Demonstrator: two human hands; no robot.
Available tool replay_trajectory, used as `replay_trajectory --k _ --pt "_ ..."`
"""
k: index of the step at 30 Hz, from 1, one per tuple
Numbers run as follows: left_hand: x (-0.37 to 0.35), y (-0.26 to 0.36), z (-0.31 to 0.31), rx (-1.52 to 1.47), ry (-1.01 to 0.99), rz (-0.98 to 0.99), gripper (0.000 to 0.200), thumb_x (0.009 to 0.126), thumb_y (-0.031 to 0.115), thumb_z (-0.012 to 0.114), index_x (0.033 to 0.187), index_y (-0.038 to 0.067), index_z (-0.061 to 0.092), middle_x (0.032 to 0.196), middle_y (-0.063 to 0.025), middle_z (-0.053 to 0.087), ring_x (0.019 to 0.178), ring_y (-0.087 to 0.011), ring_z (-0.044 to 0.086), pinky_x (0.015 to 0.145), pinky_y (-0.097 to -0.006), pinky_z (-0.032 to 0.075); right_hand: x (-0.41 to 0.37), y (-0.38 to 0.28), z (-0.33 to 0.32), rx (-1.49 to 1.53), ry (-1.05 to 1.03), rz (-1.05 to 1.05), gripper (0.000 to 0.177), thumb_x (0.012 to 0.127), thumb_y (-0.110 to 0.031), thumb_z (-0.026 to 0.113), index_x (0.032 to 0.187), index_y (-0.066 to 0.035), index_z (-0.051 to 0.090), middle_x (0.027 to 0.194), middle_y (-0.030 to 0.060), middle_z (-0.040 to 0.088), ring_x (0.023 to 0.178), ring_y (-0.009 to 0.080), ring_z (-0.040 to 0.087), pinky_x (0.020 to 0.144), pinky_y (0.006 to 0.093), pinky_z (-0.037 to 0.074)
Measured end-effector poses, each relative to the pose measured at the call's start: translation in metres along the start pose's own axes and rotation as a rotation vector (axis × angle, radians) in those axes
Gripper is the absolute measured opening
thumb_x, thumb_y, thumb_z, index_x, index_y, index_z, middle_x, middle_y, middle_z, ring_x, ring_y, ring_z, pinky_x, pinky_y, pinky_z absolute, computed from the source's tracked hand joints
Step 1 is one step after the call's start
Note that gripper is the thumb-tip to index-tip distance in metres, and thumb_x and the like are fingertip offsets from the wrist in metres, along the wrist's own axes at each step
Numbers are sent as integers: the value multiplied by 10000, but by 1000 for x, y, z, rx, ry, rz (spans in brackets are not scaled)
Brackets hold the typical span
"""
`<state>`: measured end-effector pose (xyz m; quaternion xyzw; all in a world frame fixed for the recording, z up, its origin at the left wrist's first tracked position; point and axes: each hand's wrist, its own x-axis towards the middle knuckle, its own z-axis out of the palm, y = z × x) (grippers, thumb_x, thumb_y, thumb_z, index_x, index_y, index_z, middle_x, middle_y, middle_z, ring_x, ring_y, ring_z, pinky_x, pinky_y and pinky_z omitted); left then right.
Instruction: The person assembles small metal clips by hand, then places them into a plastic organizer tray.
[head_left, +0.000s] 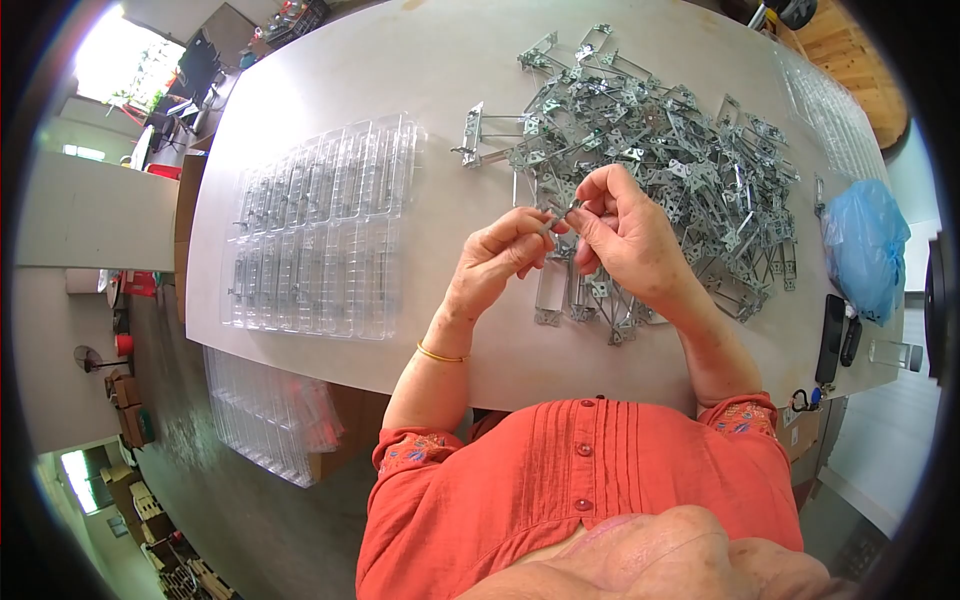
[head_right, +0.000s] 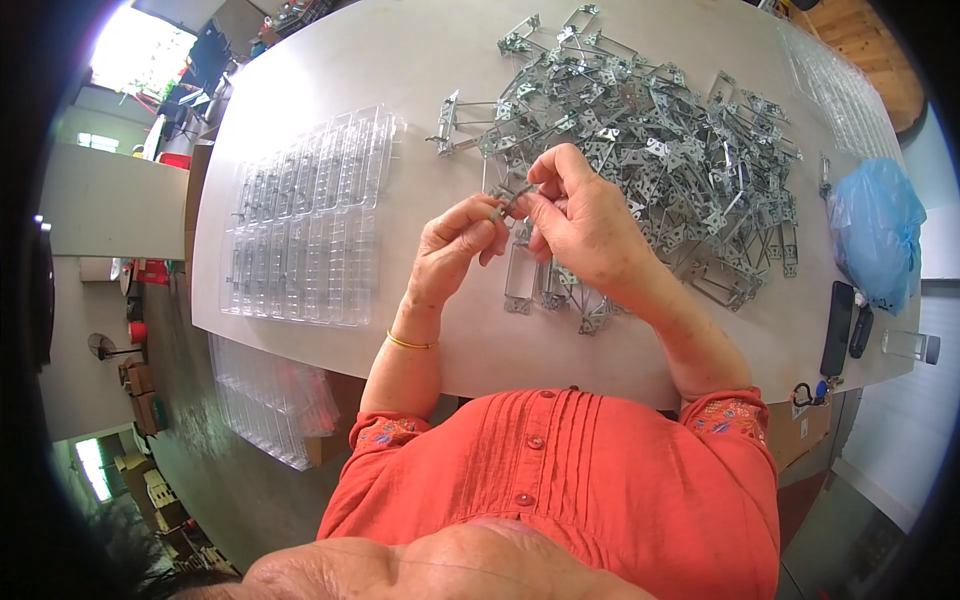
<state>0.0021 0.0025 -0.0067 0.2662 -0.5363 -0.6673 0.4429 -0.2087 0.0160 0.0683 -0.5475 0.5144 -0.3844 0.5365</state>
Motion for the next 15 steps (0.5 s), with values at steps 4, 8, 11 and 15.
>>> replay_trajectory --k 4,8,11,15 --pt "-1 -3 0 59 5 36 161 1044 104 605 1101 -29 676 936 -79 653 805 -145 578 756 -287 483 2 2 0 200 -62 22 145 1045 -30 575 1161 3 495 913 60 644 696 95 654 586 282 577" --pt "2 -5 -2 -4 39 90 135 1045 87 607 1086 -13 688 971 -99 685 856 -167 608 845 -323 509 3 0 -11 150 -124 14 225 1043 -38 593 1244 -8 495 902 34 620 684 84 634 594 245 559" --pt "3 -12 -8 28 48 167 137 1055 82 596 1095 1 699 1031 -121 707 950 -192 650 883 -349 522 3 1 -19 27 -131 6 211 1048 -56 586 1249 -4 546 912 24 638 690 85 636 624 251 543" --pt "3 -14 -8 72 75 192 68 1034 31 626 1047 -10 680 1164 -94 680 1122 -191 641 892 -321 527 6 2 -29 -55 -100 15 157 1066 -99 580 1193 -8 593 904 12 648 714 82 642 651 251 538"
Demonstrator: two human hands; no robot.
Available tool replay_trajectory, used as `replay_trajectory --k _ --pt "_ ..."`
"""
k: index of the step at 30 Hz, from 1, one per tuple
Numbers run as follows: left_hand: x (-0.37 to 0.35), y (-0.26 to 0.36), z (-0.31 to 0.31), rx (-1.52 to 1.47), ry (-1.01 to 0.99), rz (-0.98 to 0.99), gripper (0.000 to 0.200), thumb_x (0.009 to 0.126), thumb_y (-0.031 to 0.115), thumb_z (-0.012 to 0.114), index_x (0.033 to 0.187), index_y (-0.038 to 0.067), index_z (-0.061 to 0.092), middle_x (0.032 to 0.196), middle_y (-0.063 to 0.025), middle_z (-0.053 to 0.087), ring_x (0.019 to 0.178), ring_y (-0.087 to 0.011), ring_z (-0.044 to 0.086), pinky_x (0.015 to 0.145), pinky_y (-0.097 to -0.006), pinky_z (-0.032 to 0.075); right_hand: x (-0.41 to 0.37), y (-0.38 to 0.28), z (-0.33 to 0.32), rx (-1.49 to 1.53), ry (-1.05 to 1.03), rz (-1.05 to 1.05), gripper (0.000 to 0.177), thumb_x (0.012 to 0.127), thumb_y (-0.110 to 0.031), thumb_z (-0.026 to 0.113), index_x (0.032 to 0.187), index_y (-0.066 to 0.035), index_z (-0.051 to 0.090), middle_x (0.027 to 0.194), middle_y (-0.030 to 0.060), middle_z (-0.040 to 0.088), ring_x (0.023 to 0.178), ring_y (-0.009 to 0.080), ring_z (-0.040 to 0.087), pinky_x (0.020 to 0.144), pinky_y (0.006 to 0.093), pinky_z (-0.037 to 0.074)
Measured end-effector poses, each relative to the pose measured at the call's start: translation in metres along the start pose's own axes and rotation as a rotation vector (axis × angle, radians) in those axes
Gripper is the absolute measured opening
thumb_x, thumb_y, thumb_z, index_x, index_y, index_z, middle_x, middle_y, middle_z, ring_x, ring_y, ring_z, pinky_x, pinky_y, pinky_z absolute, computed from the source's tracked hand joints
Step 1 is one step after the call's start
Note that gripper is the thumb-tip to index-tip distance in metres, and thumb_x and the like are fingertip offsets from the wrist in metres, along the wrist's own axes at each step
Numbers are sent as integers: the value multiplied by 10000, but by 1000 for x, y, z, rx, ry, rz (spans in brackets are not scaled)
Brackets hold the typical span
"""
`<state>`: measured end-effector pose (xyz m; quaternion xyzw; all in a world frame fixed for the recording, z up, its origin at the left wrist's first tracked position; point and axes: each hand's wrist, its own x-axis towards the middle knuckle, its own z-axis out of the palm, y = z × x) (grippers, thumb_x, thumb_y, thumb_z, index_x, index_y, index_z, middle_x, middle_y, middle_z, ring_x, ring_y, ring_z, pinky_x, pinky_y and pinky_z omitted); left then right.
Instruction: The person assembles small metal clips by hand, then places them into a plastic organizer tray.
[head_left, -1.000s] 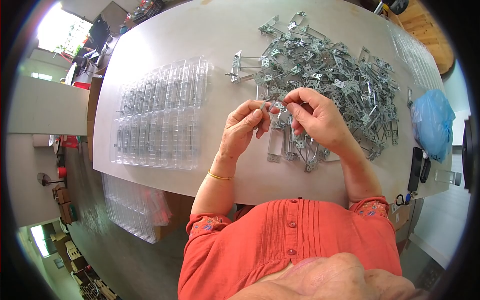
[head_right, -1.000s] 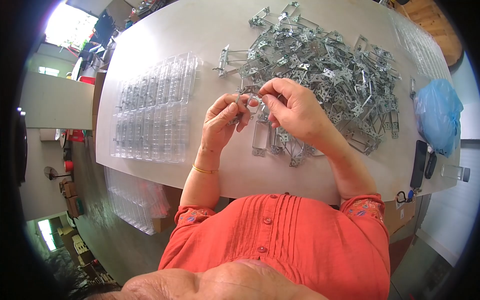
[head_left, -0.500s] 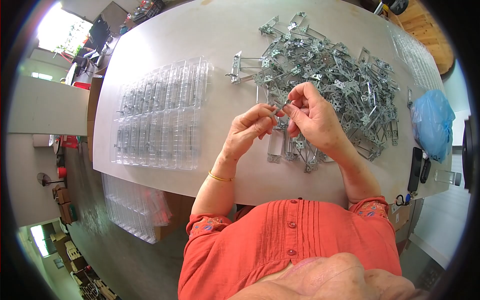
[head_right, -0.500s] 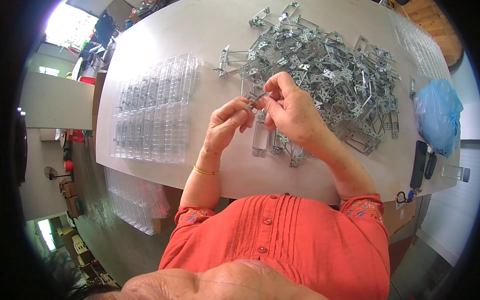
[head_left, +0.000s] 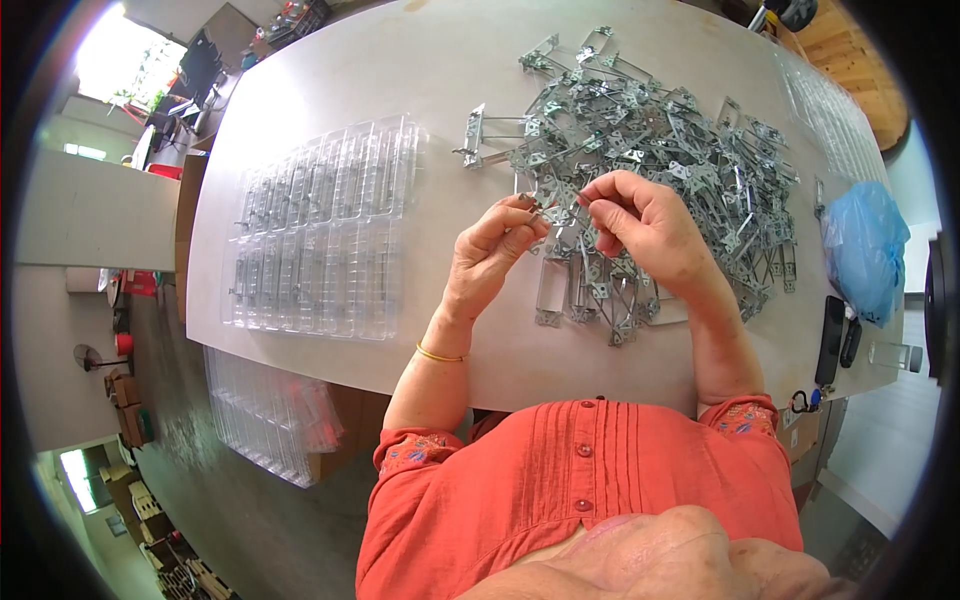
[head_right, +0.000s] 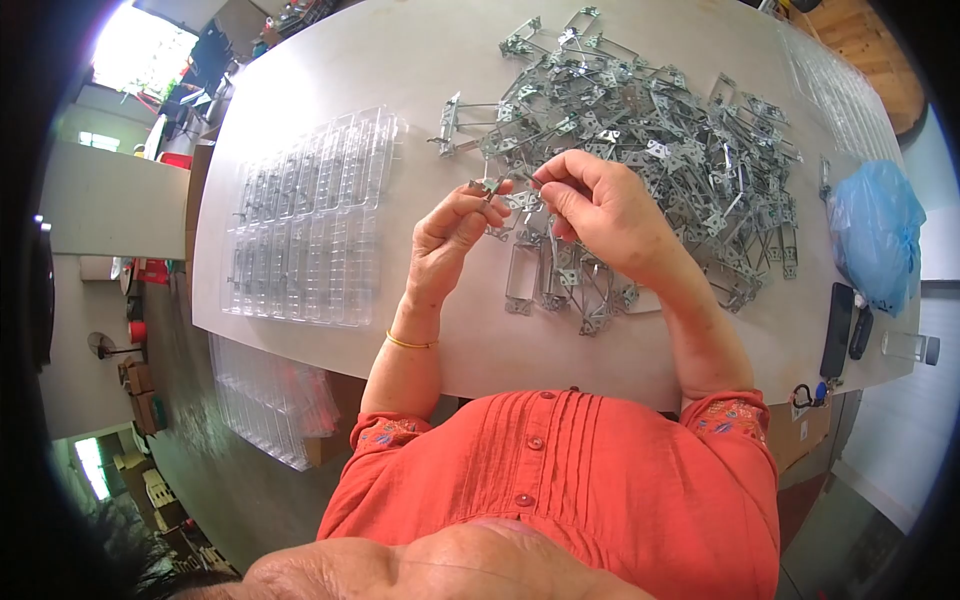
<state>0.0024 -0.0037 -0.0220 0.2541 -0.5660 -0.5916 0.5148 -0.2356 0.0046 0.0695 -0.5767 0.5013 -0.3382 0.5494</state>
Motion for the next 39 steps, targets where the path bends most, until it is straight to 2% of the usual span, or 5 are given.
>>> replay_trajectory --k 8,14,21,27,39 --pt "8 10 11 817 -41 306 118 893 -10 718 997 43 728 1351 -155 667 1210 -351 623 1014 -427 495 1 2 7 101 1 -39 103 1079 -134 588 1105 -36 603 905 9 660 811 82 663 712 252 541" --pt "9 3 7 966 22 437 182 843 15 770 1015 65 737 1414 -169 626 1262 -377 595 1057 -458 463 1 8 17 47 38 -95 81 1063 -99 604 1087 -22 597 890 32 683 826 103 685 737 280 558" --pt "4 10 15 861 337 391 202 943 22 737 1129 21 658 1165 -102 636 1044 -222 613 916 -350 523 5 15 23 -229 262 -349 105 1020 -69 650 1107 -31 606 922 128 734 796 213 735 712 320 562" --pt "-4 10 11 196 157 -66 184 1079 194 620 1066 12 643 994 -25 633 893 -102 568 823 -267 493 7 21 36 -397 333 -564 140 993 -50 675 1121 -57 621 910 141 719 771 281 728 667 346 559" --pt "-1 8 5 57 176 -45 162 1073 177 625 1042 18 629 952 -6 632 854 -76 587 770 -250 525 6 27 53 -442 222 -631 162 971 -32 679 1115 -52 609 1041 150 731 825 351 723 683 393 569"
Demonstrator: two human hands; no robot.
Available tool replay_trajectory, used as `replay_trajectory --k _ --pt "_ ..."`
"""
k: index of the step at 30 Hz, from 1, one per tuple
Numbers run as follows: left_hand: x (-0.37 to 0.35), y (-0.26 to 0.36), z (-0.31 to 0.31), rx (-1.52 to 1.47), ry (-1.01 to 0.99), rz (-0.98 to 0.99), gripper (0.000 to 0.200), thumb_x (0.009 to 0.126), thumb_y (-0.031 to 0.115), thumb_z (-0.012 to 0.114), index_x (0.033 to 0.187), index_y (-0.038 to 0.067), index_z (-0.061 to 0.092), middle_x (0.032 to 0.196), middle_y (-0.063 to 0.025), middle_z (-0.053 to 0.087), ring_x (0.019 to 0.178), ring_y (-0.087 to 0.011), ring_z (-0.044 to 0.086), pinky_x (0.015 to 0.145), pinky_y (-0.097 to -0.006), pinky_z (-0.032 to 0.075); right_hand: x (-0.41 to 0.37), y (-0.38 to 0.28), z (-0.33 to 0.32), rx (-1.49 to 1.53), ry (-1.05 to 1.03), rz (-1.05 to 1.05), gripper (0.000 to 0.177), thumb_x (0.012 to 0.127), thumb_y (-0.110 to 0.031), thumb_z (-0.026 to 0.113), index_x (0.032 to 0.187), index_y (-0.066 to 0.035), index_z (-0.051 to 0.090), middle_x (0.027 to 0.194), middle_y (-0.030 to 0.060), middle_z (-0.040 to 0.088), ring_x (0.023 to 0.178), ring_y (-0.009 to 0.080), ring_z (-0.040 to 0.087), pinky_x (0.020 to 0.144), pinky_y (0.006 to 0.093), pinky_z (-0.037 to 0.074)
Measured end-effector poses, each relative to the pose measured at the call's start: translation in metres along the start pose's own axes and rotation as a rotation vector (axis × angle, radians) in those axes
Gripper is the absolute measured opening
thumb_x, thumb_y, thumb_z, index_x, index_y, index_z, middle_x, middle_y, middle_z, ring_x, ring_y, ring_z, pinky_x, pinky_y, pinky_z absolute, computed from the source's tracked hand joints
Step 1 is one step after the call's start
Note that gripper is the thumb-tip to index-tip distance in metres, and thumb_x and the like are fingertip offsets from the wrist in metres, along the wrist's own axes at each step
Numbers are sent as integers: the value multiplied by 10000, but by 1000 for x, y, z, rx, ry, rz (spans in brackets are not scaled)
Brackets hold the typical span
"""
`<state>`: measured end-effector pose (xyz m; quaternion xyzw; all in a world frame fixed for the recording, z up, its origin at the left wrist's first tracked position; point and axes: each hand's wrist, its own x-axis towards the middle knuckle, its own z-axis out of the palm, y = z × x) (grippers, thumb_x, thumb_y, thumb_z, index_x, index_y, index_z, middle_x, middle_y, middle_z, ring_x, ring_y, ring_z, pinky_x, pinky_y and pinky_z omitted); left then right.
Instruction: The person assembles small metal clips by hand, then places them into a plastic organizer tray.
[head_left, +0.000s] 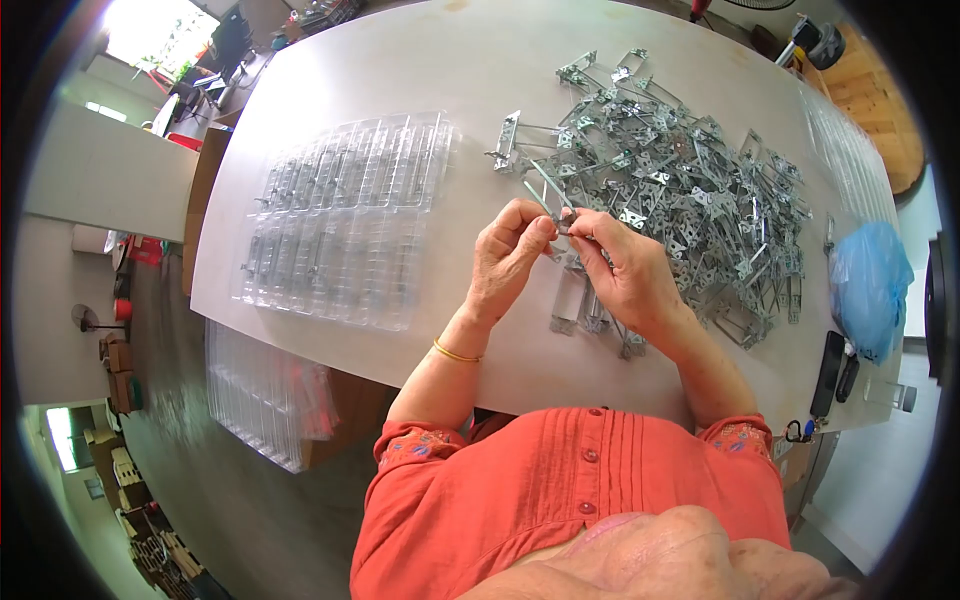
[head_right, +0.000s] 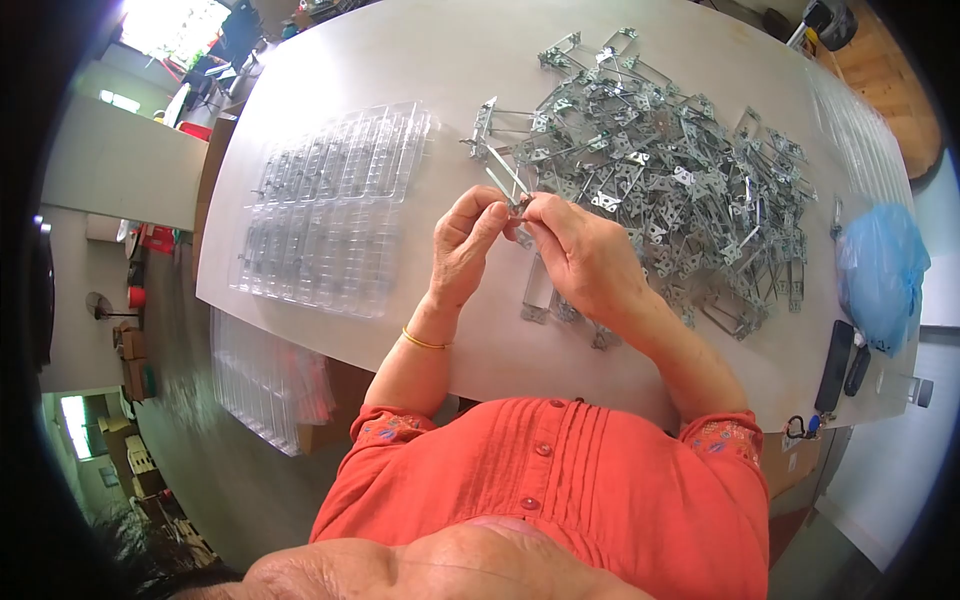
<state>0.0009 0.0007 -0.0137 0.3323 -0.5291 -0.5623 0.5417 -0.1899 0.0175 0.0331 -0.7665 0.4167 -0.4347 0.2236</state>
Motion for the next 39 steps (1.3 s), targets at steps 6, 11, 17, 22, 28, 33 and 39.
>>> replay_trajectory --k 6,11,17,22,28,33,39 --pt "0 1 -1 57 34 15 150 1067 156 619 1012 16 618 948 -2 612 856 -75 591 772 -250 528 0 -1 0 -13 -43 11 149 964 -34 681 1091 -52 605 1107 150 739 883 364 724 713 409 579" --pt "0 2 1 55 51 4 112 1051 94 626 980 8 623 970 -12 582 853 -99 580 790 -256 496 1 -2 0 1 -43 13 140 963 -37 681 1077 -53 601 1107 150 739 894 373 721 726 413 581" --pt "1 -5 -2 326 94 133 103 1010 49 663 932 6 610 967 -14 581 837 -91 556 761 -248 484 0 -4 -2 -10 -106 73 138 963 -48 682 1075 -51 602 1127 160 739 881 380 718 728 417 580" --pt "2 2 4 486 155 249 112 954 -1 684 890 8 592 913 -41 588 790 -112 538 723 -270 480 -2 0 2 3 -72 64 124 961 -51 677 1055 -43 595 1182 192 715 840 379 716 705 415 576" --pt "5 -1 6 571 204 336 151 912 -26 711 867 11 572 855 -64 583 699 -145 559 639 -299 481 0 -2 -4 -30 -72 133 108 956 -52 669 1033 -46 593 1233 178 703 840 354 727 697 401 579" --pt "7 -5 6 618 220 372 170 898 -45 710 850 13 557 822 -67 574 675 -157 550 622 -304 478 0 -3 -4 -49 -46 109 115 950 -59 676 1036 -60 599 1130 139 702 818 318 722 679 389 575" --pt "7 -6 5 635 238 354 173 895 -37 706 838 15 552 812 -71 570 681 -166 553 615 -310 477 0 -12 -7 -10 -96 158 116 948 -60 678 1041 -59 608 991 119 684 761 279 702 648 376 562"
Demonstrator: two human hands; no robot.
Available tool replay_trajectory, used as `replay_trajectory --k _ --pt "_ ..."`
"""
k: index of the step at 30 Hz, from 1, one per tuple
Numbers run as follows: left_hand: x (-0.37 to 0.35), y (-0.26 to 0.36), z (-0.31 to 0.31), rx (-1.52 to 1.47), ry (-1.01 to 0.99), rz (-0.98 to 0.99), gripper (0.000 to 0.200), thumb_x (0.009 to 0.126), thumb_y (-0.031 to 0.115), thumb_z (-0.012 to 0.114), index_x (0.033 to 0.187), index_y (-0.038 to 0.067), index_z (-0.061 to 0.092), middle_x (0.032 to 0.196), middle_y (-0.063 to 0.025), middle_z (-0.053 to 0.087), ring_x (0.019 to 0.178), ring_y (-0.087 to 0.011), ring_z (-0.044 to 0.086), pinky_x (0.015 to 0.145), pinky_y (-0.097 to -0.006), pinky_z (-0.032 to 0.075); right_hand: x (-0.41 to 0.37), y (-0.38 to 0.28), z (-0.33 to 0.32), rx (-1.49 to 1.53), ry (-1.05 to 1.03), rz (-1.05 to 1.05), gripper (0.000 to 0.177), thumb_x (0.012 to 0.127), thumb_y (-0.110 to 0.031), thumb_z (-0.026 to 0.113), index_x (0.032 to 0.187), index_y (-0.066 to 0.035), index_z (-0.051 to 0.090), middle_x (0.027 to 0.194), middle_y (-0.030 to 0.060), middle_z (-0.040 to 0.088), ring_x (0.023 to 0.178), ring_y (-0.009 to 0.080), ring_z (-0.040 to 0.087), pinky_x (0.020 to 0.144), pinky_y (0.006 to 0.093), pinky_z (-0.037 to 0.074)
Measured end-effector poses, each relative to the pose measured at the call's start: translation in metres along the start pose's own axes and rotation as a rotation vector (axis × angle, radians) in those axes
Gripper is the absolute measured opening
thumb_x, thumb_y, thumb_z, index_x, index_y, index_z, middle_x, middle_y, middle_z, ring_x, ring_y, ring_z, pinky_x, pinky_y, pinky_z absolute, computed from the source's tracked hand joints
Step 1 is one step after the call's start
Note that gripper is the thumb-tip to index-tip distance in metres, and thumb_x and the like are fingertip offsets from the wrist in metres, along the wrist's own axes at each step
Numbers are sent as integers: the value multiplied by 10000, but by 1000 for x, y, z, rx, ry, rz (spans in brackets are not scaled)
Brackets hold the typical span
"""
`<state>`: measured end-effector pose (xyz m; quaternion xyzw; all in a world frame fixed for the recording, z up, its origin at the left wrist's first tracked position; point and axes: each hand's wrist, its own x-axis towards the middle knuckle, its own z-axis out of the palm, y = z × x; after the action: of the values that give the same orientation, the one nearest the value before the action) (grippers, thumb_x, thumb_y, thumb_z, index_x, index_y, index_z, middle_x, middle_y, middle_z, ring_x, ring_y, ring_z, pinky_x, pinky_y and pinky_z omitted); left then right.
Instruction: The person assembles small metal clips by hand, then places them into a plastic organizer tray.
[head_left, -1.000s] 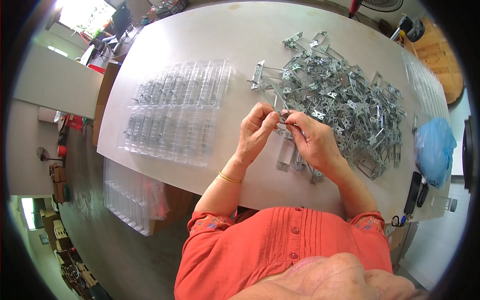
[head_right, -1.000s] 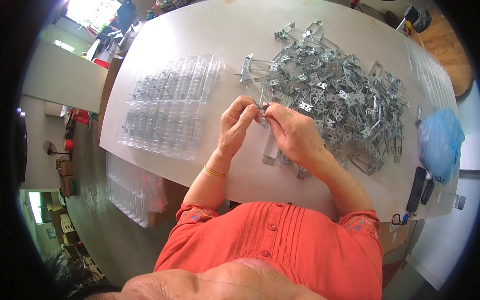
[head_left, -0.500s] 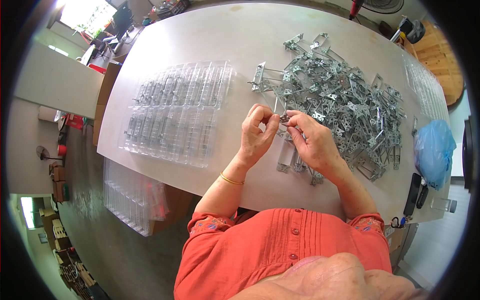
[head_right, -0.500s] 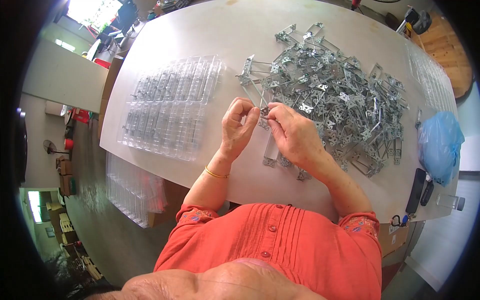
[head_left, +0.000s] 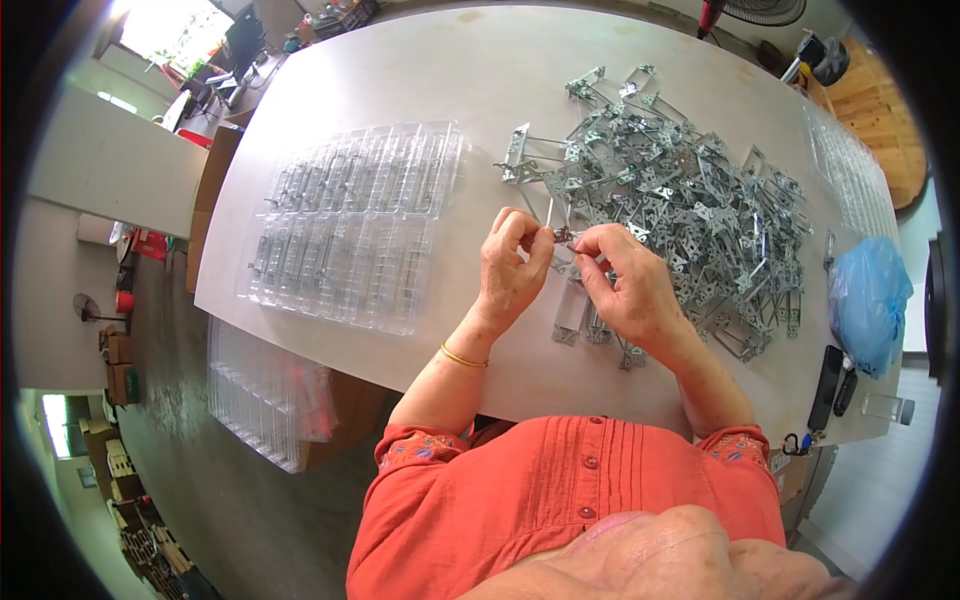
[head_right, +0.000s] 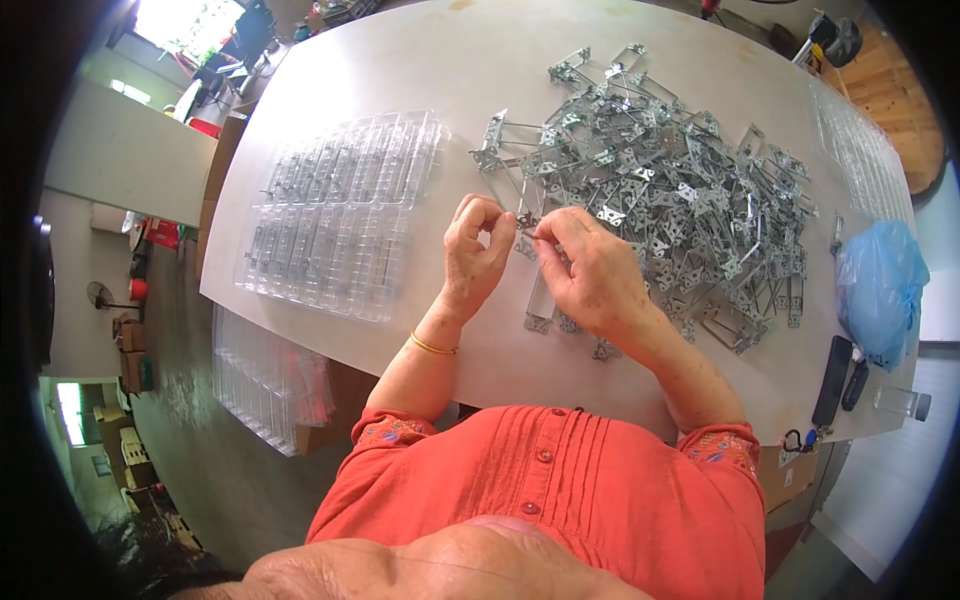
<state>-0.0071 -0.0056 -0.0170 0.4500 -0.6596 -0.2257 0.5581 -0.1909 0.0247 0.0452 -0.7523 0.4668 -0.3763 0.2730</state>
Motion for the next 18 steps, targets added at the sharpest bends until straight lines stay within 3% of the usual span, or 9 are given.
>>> replay_trajectory --k 3,6,8,9,12,13,16,18 --pt "0 -2 1 -14 22 -38 162 904 -20 695 834 15 552 802 -75 559 683 -172 548 607 -315 472 -3 -10 -3 110 -116 49 92 961 -63 664 1035 -51 610 906 127 689 749 269 705 642 375 550" --pt "-2 -1 -2 -5 -1 -134 118 921 -30 673 864 8 577 857 -58 570 774 -154 546 717 -304 481 -9 -17 2 256 -336 79 73 974 -66 652 1033 -49 612 829 135 685 737 276 706 652 380 543" --pt "-2 -5 -1 -2 16 -105 118 919 -29 676 862 6 579 841 -58 558 755 -152 542 670 -299 467 -14 -22 7 345 -470 43 70 978 -68 652 1035 -53 615 804 141 683 729 291 704 662 388 539" --pt "-3 -6 -1 -4 21 -108 118 919 -28 677 862 5 579 838 -58 555 751 -150 542 658 -297 463 -17 -23 9 341 -553 9 83 983 -91 648 1044 -55 605 831 171 688 760 349 702 682 430 538" --pt "-3 -7 1 0 32 -108 121 932 -3 687 874 6 581 835 -58 548 741 -145 544 623 -290 449 -26 -31 20 259 -754 -109 110 993 -133 636 1055 -57 586 854 195 693 793 411 688 690 479 527" --pt "-3 -4 0 9 31 -120 123 936 5 690 879 7 581 838 -58 548 743 -145 545 624 -289 448 -32 -29 28 228 -802 -113 134 983 -152 669 1053 -60 601 863 183 690 815 401 691 706 453 545" --pt "-1 0 -1 27 32 -134 127 951 36 696 901 6 583 850 -77 553 738 -173 550 642 -312 456 -45 -32 47 264 -984 -71 151 1005 -184 616 1076 -58 573 871 232 686 817 452 670 714 525 516" --pt "-1 7 -3 42 42 -104 122 954 41 694 906 4 588 856 -89 558 731 -189 547 651 -327 460 -49 -31 55 286 -1035 -49 164 1006 -201 605 1085 -59 584 887 235 691 839 458 670 724 525 517"
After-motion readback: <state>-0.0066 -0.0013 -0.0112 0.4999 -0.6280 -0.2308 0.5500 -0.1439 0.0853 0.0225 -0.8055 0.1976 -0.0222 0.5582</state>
